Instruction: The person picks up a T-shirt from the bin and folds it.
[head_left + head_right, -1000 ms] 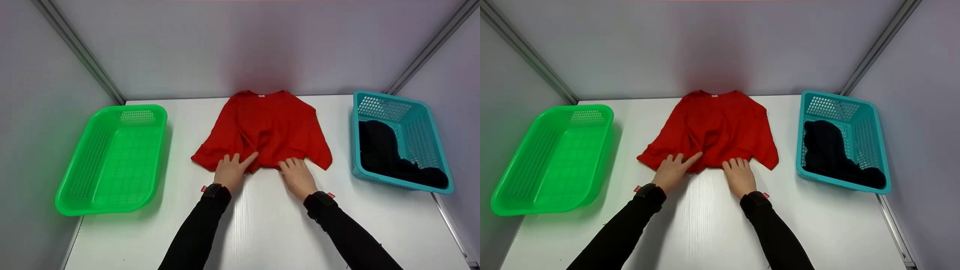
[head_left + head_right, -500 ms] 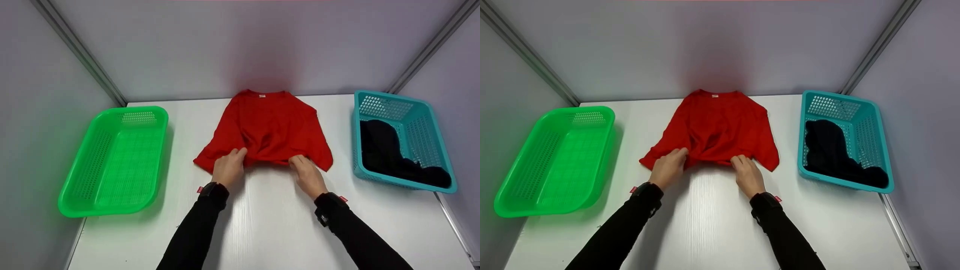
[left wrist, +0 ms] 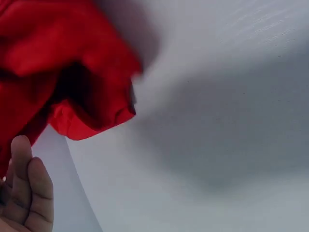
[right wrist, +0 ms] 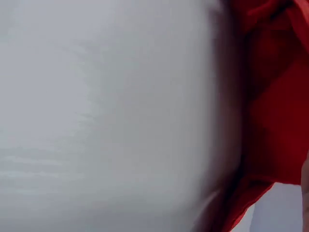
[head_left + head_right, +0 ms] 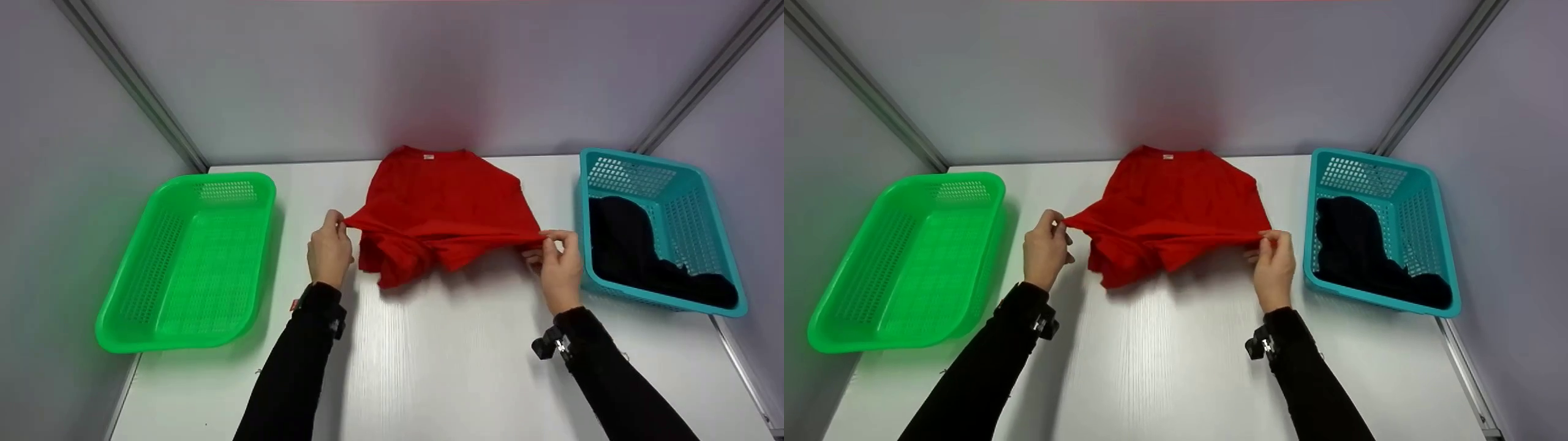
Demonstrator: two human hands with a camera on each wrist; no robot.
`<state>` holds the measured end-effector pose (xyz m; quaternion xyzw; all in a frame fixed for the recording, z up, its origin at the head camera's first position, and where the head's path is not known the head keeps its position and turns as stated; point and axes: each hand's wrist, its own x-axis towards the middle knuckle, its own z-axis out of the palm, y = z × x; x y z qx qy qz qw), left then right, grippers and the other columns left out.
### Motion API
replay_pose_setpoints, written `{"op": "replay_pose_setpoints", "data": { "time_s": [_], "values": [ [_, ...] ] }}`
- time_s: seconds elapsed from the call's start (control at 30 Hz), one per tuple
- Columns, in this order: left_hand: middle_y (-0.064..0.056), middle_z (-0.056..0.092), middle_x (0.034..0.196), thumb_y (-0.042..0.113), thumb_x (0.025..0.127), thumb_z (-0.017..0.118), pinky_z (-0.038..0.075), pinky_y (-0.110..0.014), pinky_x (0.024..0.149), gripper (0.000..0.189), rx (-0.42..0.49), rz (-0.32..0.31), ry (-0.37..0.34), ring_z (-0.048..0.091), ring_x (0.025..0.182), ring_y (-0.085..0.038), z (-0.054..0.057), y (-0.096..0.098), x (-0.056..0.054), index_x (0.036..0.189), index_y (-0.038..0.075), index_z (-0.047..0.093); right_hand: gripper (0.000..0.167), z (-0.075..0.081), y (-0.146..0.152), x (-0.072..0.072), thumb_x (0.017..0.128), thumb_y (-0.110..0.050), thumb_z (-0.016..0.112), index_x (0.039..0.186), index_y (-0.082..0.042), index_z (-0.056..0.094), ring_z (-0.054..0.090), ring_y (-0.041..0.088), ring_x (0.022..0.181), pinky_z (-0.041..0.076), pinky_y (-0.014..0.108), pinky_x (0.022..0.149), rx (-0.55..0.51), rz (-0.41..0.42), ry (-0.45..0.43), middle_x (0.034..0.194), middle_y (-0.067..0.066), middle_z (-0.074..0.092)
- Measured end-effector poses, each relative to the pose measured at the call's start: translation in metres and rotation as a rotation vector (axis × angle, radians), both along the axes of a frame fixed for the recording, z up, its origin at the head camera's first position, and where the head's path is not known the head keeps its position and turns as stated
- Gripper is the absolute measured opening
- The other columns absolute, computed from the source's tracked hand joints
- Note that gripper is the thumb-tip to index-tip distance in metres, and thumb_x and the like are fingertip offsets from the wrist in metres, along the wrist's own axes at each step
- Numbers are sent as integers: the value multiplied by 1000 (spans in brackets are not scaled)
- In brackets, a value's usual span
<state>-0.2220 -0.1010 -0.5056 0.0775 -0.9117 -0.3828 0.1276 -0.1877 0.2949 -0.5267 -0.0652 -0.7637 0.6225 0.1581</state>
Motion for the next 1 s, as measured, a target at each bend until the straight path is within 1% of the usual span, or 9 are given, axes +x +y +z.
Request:
{"op": "replay_pose_setpoints", "data": {
  "time_s": [0.13,0.23,0.3,0.4,0.5,0.6,0.7,0.87,1.0],
  "values": [
    [-10,69,74,15,108,47,46,-34,51,9,66,79,-76,67,53,-21,1,-3,-2,111,14,55,14,0,15,-1,111,-21,39,118,-11,44,63,25,91,53,27,78,-75,-139,-163,124,10,52],
    [-13,69,91,13,107,45,49,-39,57,18,22,76,-114,68,69,-28,-3,1,-1,122,16,53,15,-6,16,-1,109,-14,43,122,-7,46,56,26,102,47,29,84,171,-154,-190,131,13,46],
    [-16,64,111,8,103,47,51,-44,67,31,-61,18,-87,63,87,-36,-8,6,1,132,17,53,21,-11,10,-1,103,-5,48,124,-1,50,50,32,110,41,36,90,394,-124,-79,134,18,45],
    [-17,49,136,0,93,57,47,-50,92,48,-220,-140,33,51,115,-40,-17,16,6,137,18,56,29,-17,-7,0,90,6,55,119,2,59,48,41,112,38,49,93,672,43,228,127,23,50],
    [-15,44,141,-1,85,64,35,-54,107,44,-393,-367,157,41,129,-39,-27,28,15,125,18,64,30,-24,-31,5,85,4,64,115,-3,68,53,38,109,41,52,94,885,344,481,115,18,60],
    [-8,53,134,3,86,67,33,-52,112,38,-557,-627,157,43,131,-32,-36,39,27,120,21,69,40,-34,-56,17,88,-7,73,128,-11,67,56,30,115,47,47,98,1059,615,492,121,10,62],
    [-4,59,128,10,93,68,44,-46,105,40,-667,-772,102,52,123,-28,-48,47,38,132,22,66,56,-48,-73,26,90,-16,78,143,-14,58,55,27,117,48,45,99,1190,673,353,123,8,61],
    [-8,61,115,6,97,65,53,-39,84,40,-750,-672,107,62,99,-29,-67,46,47,135,19,61,26,-61,-79,27,91,-6,73,116,-8,68,55,29,95,45,45,85,1224,548,245,99,8,61],
    [-9,61,100,0,93,67,52,-38,72,25,-770,-624,166,62,87,-29,-69,38,48,112,16,67,15,-56,-69,25,89,3,68,98,-9,66,56,27,92,46,43,84,992,519,174,95,7,61]
  ]
}}
